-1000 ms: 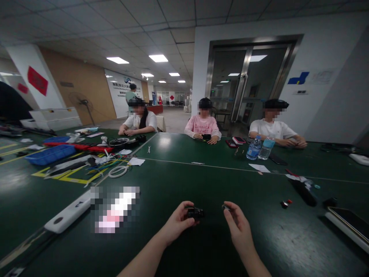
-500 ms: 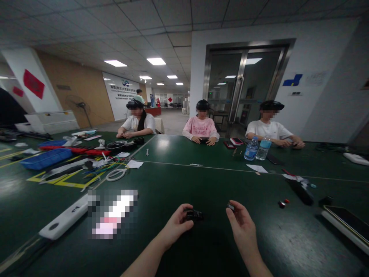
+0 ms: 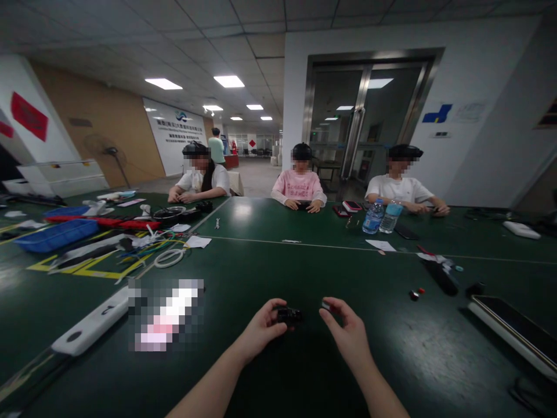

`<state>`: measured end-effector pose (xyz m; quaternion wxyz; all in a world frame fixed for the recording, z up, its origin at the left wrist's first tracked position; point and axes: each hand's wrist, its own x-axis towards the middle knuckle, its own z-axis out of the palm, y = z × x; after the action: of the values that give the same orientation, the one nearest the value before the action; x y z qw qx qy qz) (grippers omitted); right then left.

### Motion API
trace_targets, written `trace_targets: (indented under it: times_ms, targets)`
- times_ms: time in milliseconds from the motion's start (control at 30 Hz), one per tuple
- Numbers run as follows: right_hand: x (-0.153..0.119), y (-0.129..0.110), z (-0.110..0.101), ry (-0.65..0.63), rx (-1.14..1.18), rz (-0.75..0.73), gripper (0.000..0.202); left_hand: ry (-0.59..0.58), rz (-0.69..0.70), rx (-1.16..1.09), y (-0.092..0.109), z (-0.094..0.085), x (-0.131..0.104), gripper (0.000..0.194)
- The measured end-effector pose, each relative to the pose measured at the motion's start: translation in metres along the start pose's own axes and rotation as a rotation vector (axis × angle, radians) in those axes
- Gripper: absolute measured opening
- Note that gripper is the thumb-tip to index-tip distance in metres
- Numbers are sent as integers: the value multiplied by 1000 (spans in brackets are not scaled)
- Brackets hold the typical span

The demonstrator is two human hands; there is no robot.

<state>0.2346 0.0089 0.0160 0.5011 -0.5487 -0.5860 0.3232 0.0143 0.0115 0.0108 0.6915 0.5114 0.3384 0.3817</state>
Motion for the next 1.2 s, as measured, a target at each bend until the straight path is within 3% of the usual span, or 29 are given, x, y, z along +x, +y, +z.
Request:
trace_targets:
  times_ms: [233,400,600,967,1200]
  targets:
    - [-10,-9,15,-220,-86,-16,23,-9,30,-25,-5,-2,1,45]
    - [-15,-13,28,-244,-109,-91,19,-7,62,-49,-9,-1,4,45]
    - [-11,0,37,-305,-166,-52,20,19,84,-53,-13,3,8,44]
    - [-15,-11,32,-345,-211,-50,18,-29,88,-49,-14,1,7,43]
    - [-16,-15,27,-338,-325,-151,15,3,76,34,-13,5,7,42]
